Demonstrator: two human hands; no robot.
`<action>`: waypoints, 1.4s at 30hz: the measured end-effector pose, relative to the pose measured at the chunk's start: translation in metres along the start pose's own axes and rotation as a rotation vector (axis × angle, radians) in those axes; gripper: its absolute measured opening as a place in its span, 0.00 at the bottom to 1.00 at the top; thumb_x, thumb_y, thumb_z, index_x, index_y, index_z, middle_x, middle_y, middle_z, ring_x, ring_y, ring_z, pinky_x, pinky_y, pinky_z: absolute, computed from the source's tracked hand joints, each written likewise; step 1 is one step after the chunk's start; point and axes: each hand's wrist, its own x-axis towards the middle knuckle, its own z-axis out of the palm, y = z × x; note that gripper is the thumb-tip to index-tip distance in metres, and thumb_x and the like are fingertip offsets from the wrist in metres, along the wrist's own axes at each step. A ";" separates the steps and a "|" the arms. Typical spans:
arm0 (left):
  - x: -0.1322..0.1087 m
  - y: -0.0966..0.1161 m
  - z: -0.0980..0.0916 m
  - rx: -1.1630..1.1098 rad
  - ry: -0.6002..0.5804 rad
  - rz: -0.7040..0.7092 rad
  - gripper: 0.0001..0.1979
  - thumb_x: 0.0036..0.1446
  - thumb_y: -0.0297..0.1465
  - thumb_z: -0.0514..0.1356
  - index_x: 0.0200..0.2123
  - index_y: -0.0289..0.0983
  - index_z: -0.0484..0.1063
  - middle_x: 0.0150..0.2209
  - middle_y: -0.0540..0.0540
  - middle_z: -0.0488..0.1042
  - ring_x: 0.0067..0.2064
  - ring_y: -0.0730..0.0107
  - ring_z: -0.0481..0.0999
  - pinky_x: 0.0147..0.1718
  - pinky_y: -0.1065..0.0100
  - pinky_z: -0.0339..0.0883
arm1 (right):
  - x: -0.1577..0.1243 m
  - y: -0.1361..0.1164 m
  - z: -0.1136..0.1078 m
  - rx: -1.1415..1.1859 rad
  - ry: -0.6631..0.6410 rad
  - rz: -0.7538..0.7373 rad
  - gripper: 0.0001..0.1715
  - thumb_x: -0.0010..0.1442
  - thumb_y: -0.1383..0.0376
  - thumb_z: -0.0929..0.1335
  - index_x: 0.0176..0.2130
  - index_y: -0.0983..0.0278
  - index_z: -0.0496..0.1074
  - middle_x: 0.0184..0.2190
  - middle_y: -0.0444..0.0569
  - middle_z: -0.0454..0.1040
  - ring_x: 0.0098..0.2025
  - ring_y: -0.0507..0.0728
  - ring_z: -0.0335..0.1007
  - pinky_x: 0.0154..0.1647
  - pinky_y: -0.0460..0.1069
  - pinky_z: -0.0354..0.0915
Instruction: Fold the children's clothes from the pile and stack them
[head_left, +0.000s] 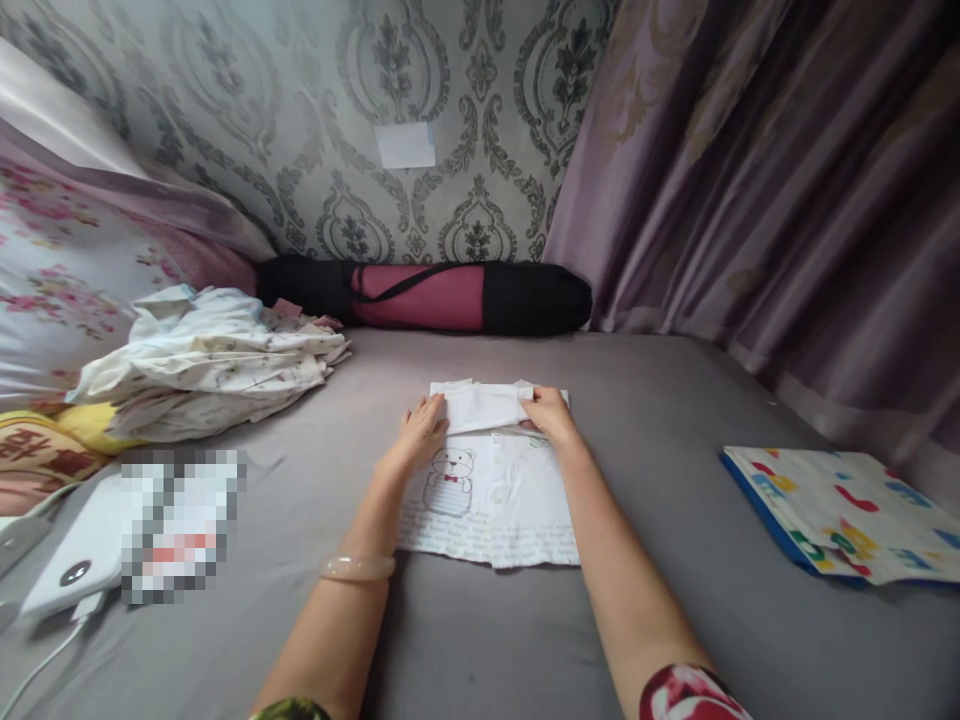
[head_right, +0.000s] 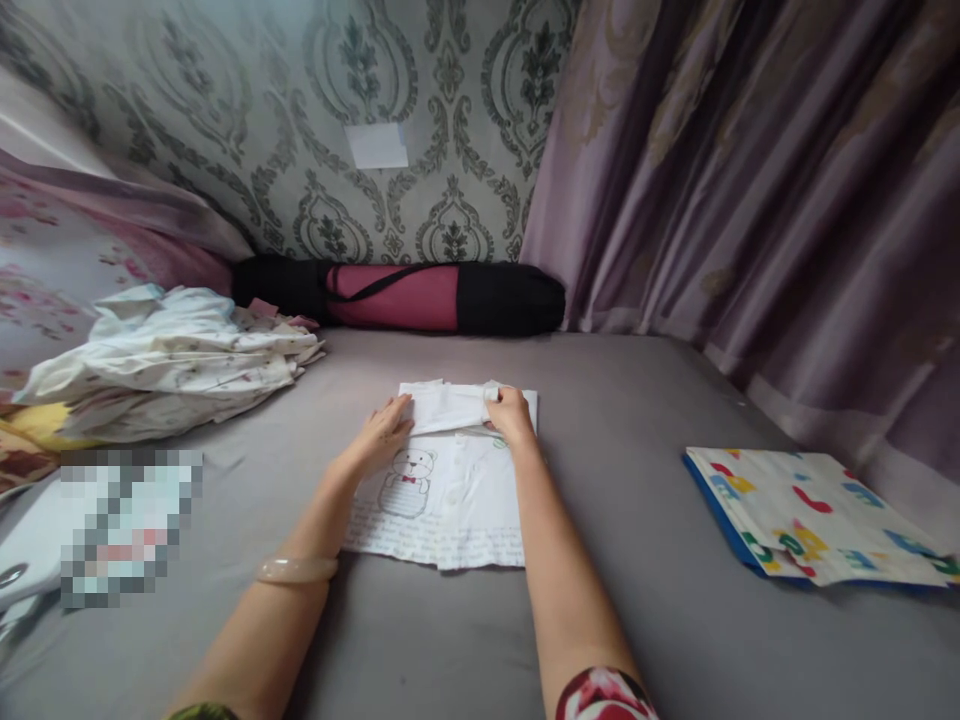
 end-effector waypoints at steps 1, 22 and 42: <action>0.000 -0.001 0.000 0.003 0.007 0.002 0.28 0.62 0.33 0.47 0.65 0.38 0.51 0.67 0.39 0.51 0.68 0.53 0.45 0.63 0.46 0.39 | 0.001 0.002 -0.003 -0.070 0.022 -0.019 0.08 0.50 0.72 0.66 0.30 0.63 0.75 0.33 0.50 0.77 0.41 0.62 0.74 0.42 0.54 0.70; -0.006 0.001 -0.009 0.040 -0.052 0.039 0.25 0.62 0.36 0.51 0.62 0.40 0.58 0.67 0.37 0.51 0.68 0.49 0.48 0.61 0.42 0.41 | -0.041 0.005 0.047 -0.978 -0.158 -0.505 0.30 0.68 0.54 0.51 0.66 0.55 0.51 0.69 0.49 0.44 0.69 0.64 0.32 0.64 0.66 0.28; 0.015 0.031 -0.035 0.049 0.006 0.175 0.25 0.60 0.33 0.51 0.60 0.35 0.62 0.63 0.36 0.60 0.65 0.54 0.57 0.61 0.56 0.51 | -0.031 -0.009 0.020 -0.895 -0.218 -0.429 0.36 0.68 0.55 0.49 0.68 0.70 0.44 0.69 0.55 0.38 0.70 0.58 0.28 0.67 0.59 0.27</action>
